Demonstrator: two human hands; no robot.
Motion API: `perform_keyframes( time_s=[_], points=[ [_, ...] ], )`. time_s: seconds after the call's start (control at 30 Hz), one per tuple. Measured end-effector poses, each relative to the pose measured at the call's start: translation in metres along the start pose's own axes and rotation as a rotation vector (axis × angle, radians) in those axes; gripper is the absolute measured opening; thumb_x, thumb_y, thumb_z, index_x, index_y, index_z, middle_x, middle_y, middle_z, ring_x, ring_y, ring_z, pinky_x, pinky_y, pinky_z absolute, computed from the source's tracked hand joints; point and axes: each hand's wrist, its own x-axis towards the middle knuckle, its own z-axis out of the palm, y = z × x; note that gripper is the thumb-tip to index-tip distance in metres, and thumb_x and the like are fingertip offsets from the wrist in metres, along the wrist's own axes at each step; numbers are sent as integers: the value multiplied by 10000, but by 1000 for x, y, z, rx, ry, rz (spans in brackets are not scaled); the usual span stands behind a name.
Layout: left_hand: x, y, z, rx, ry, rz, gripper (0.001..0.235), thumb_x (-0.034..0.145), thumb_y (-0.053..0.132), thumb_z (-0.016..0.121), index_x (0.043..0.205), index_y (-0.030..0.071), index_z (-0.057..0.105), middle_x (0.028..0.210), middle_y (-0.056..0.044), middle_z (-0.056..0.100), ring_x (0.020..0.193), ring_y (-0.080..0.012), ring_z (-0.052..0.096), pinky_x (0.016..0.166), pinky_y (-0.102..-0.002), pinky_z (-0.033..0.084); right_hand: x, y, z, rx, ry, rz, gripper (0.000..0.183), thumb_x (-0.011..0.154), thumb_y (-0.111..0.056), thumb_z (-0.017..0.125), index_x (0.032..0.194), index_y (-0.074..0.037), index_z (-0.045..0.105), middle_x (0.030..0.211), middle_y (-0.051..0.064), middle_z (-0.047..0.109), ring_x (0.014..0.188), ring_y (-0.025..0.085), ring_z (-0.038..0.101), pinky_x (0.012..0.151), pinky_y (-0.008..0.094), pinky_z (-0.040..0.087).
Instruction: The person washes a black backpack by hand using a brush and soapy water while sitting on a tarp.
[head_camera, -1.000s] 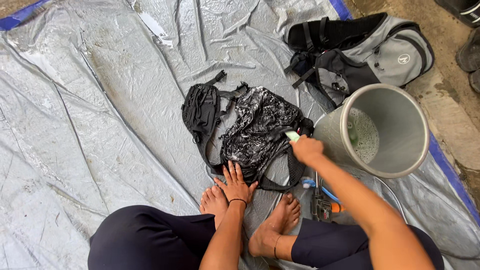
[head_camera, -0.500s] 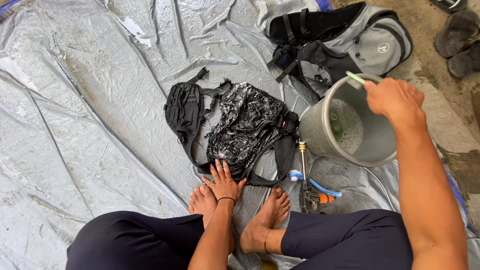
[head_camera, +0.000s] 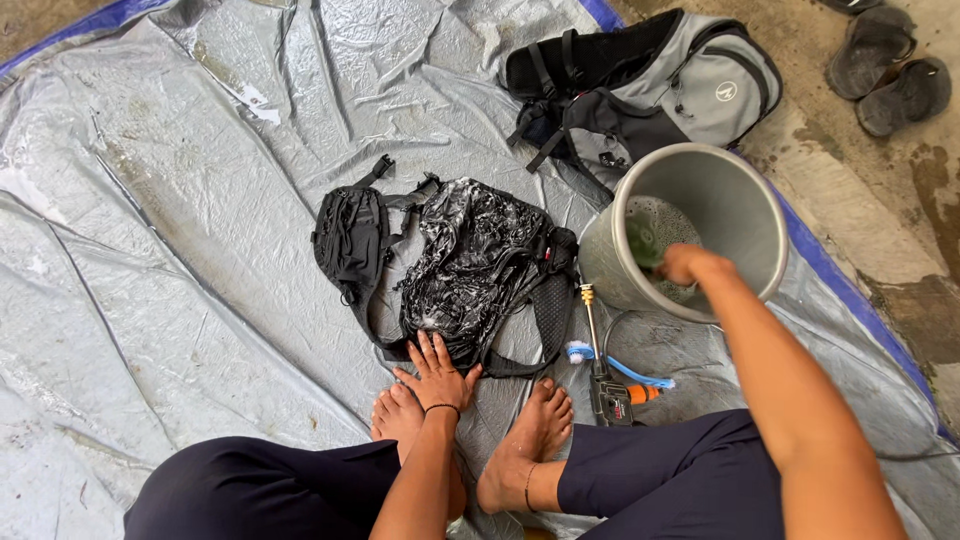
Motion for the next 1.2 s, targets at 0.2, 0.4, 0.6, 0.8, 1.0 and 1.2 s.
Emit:
perform_keyframes(
  time_s=[0.2,0.4,0.6,0.8,1.0,1.2],
  points=[
    [-2,-1,-11,7,-84,3,1315,806,1027,409,1733,149,93,1833,-161,-28,1662,-439,21,1161,-878,143,-103,26,-80,48,-9,58,496,1113,-433,539,1043,12,746,908,107,696,733,240,572,643,404,383],
    [-3,1,-3,-2,51,-5,1342,762,1015,415,1727,140,98,1839,-168,-27,1671,-442,10,1175,-874,119,-259,-49,-137,159,165,-5,483,1065,-497,550,1181,-97,796,1066,115,746,922,271,651,795,409,461],
    [11,-1,-86,-74,-566,8,1180,969,919,306,1768,139,-77,1834,-182,-163,1668,-461,-152,1218,-840,18,-247,-109,-99,117,181,-296,615,1029,-564,551,1220,-32,795,1150,295,793,1222,457,730,1071,546,559],
    [11,-3,-97,-62,-575,11,1162,979,912,292,1764,142,-86,1832,-172,-173,1667,-455,-157,1229,-829,28,-122,-217,66,-52,207,-544,642,1088,-602,384,1338,-23,507,989,231,768,971,437,794,832,586,609],
    [11,-4,-108,-60,-621,27,1146,989,883,320,1760,133,-75,1833,-186,-150,1669,-460,-137,1230,-840,8,-70,-220,165,-282,474,-741,687,1113,-689,279,1165,-54,536,816,251,766,825,414,807,794,587,619],
    [15,-3,-114,-54,-647,29,1128,995,887,275,1765,140,-73,1835,-177,-141,1670,-451,-133,1223,-852,1,5,-207,141,102,439,-266,739,1111,-711,229,1220,-23,477,906,269,775,871,502,790,759,639,606]
  ],
)
